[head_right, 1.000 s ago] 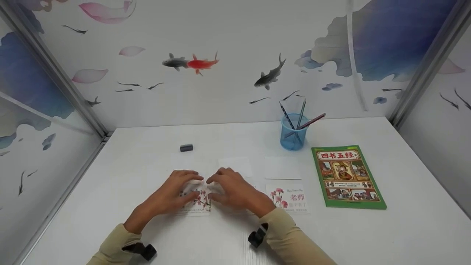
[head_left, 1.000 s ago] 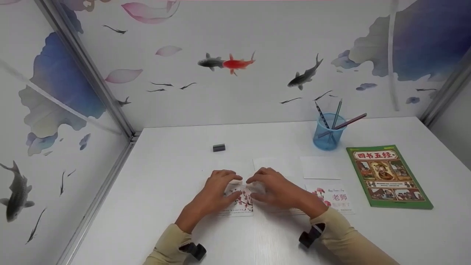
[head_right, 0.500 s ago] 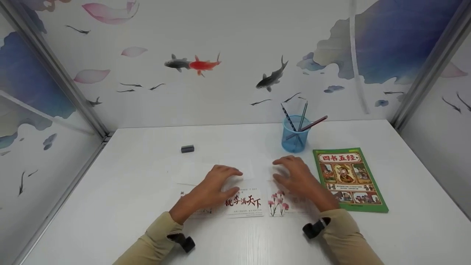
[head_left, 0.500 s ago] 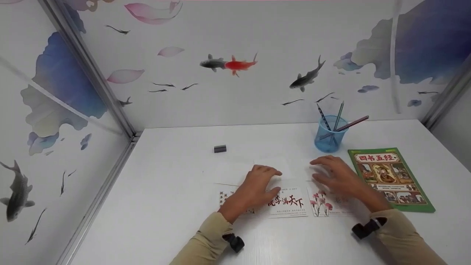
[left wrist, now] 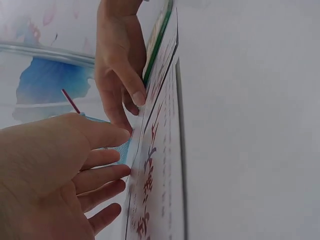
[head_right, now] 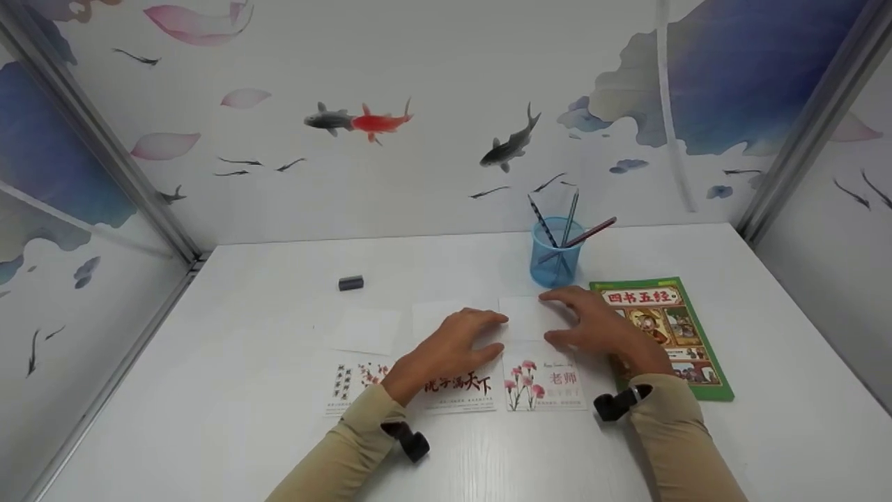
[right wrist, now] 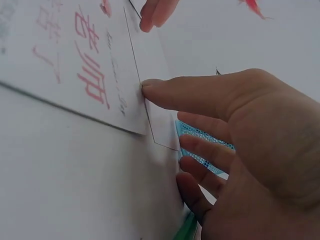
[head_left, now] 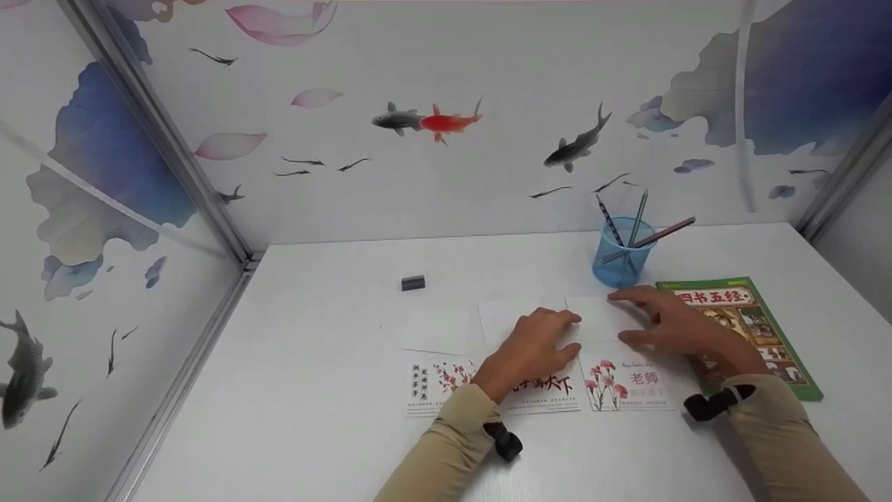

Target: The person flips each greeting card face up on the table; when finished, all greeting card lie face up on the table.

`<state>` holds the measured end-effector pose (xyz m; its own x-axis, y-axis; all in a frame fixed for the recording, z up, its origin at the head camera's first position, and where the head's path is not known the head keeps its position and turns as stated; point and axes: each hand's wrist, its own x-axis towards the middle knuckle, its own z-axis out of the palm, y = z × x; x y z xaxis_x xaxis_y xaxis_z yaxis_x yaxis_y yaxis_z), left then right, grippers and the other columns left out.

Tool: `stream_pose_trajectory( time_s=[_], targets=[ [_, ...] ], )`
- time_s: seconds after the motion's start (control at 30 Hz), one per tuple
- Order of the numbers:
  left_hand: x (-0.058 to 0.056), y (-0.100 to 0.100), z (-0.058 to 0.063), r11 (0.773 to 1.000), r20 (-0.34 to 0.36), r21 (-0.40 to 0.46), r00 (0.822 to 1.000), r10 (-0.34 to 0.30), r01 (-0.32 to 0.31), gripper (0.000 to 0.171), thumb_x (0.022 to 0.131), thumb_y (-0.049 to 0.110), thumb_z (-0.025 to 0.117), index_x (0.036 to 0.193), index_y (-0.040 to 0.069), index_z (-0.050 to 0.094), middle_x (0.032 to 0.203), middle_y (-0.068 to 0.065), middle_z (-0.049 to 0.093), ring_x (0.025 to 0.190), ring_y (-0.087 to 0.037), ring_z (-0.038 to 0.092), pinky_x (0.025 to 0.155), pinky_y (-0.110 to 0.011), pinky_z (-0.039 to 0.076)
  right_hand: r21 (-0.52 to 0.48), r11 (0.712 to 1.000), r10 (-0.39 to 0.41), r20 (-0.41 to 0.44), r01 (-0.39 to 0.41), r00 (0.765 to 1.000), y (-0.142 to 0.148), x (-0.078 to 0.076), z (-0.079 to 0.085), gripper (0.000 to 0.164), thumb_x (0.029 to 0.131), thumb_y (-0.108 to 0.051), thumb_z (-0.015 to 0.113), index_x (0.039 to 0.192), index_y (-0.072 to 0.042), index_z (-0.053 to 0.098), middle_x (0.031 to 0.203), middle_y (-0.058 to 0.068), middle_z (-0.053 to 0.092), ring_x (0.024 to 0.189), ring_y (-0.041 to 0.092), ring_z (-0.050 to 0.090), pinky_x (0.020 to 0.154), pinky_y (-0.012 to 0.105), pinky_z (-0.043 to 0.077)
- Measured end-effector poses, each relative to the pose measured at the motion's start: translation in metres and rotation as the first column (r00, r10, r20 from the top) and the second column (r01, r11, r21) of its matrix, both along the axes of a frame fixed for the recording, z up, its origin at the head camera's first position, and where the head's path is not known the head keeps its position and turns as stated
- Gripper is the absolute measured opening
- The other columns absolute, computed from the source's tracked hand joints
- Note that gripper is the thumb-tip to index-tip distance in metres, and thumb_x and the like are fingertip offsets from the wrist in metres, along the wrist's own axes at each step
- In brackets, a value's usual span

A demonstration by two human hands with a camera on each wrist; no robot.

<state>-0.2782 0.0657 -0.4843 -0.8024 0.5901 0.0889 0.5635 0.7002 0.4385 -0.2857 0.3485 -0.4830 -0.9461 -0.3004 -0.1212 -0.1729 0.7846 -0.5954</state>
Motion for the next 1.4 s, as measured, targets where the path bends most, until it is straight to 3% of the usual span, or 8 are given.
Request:
stream_pose_trajectory(
  time_s=[0.27, 0.5, 0.63, 0.73, 0.87, 1.03, 1.2, 1.4],
  targets=[
    [0.003, 0.002, -0.002, 1.000, 0.024, 0.013, 1.000, -0.005, 0.005, 0.045, 0.108, 0.033, 0.067, 0.151, 0.021, 0.064, 0.147, 0.007, 0.068, 0.145, -0.013, 0.057, 0.120, -0.028, 0.047, -0.002, 1.000, -0.010, -0.051, 0.010, 0.999, -0.001, -0.001, 0.000, 0.071, 0.094, -0.037, 0.085, 0.157, -0.025, 0.056, 0.166, 0.026, 0.039, 0.145, 0.059, 0.046, 0.109, 0.073, 0.050],
    [0.005, 0.000, -0.003, 0.998, 0.055, 0.064, 0.998, -0.021, 0.017, 0.048, 0.109, 0.038, 0.065, 0.154, 0.021, 0.061, 0.151, 0.007, 0.066, 0.148, -0.016, 0.054, 0.122, -0.030, 0.045, -0.119, 0.993, -0.022, -0.186, 0.000, 0.982, -0.018, 0.003, 0.014, 0.065, 0.098, -0.013, 0.081, 0.157, -0.014, 0.054, 0.151, 0.023, 0.045, 0.131, 0.051, 0.057, 0.105, 0.065, 0.056],
    [0.006, -0.001, -0.001, 0.983, 0.153, 0.184, 0.988, -0.030, 0.001, 0.059, 0.113, 0.050, 0.053, 0.162, 0.018, 0.051, 0.158, 0.002, 0.061, 0.150, -0.016, 0.053, 0.124, -0.033, 0.044, -0.252, 0.967, -0.053, -0.290, -0.023, 0.956, -0.030, 0.005, 0.026, 0.066, 0.101, -0.010, 0.077, 0.161, -0.012, 0.049, 0.158, 0.022, 0.047, 0.127, 0.046, 0.066, 0.102, 0.032, 0.061],
    [0.006, 0.000, -0.001, 0.932, 0.278, 0.361, 0.958, -0.071, -0.036, 0.065, 0.115, 0.056, 0.041, 0.165, 0.015, 0.045, 0.160, -0.002, 0.059, 0.146, -0.014, 0.057, 0.122, -0.031, 0.046, -0.356, 0.933, -0.071, -0.306, -0.045, 0.949, -0.040, 0.008, 0.035, 0.064, 0.103, -0.015, 0.076, 0.161, -0.011, 0.048, 0.157, 0.020, 0.053, 0.120, 0.023, 0.074, 0.094, 0.012, 0.056],
    [0.006, 0.003, 0.002, 0.812, 0.410, 0.577, 0.891, -0.194, -0.089, 0.064, 0.118, 0.054, 0.030, 0.161, 0.012, 0.051, 0.155, -0.009, 0.064, 0.136, -0.016, 0.067, 0.112, -0.026, 0.053, -0.380, 0.921, -0.026, -0.275, -0.084, 0.961, -0.051, 0.014, 0.039, 0.054, 0.104, -0.022, 0.076, 0.154, -0.010, 0.057, 0.147, 0.017, 0.064, 0.116, 0.009, 0.074, 0.094, 0.015, 0.058],
    [0.004, 0.005, 0.003, 0.661, 0.487, 0.725, 0.822, -0.295, -0.192, 0.045, 0.118, 0.039, 0.043, 0.143, 0.006, 0.062, 0.133, -0.011, 0.072, 0.124, -0.020, 0.073, 0.104, -0.026, 0.059, -0.282, 0.946, 0.076, -0.283, -0.158, 0.956, -0.060, 0.015, 0.035, 0.038, 0.106, -0.023, 0.072, 0.143, -0.013, 0.068, 0.140, 0.007, 0.072, 0.128, 0.031, 0.070, 0.102, 0.022, 0.057],
    [0.002, 0.000, -0.001, 0.624, 0.528, 0.732, 0.807, -0.266, -0.273, 0.042, 0.111, 0.020, 0.054, 0.151, 0.008, 0.058, 0.123, -0.001, 0.075, 0.108, -0.010, 0.074, 0.095, -0.027, 0.061, -0.211, 0.970, 0.054, -0.289, -0.119, 0.956, -0.059, 0.014, 0.032, 0.048, 0.104, -0.016, 0.074, 0.151, -0.019, 0.063, 0.128, 0.009, 0.072, 0.108, 0.029, 0.069, 0.084, 0.026, 0.058],
    [0.001, -0.002, -0.004, 0.595, 0.538, 0.754, 0.781, -0.317, -0.278, 0.042, 0.115, 0.030, 0.053, 0.151, 0.009, 0.060, 0.131, -0.005, 0.074, 0.117, -0.020, 0.077, 0.104, -0.038, 0.062, -0.139, 0.990, -0.071, -0.257, 0.036, 0.964, -0.055, 0.011, 0.030, 0.063, 0.098, -0.041, 0.082, 0.150, -0.013, 0.063, 0.124, 0.016, 0.074, 0.096, 0.026, 0.069, 0.073, 0.030, 0.052]
  ],
)
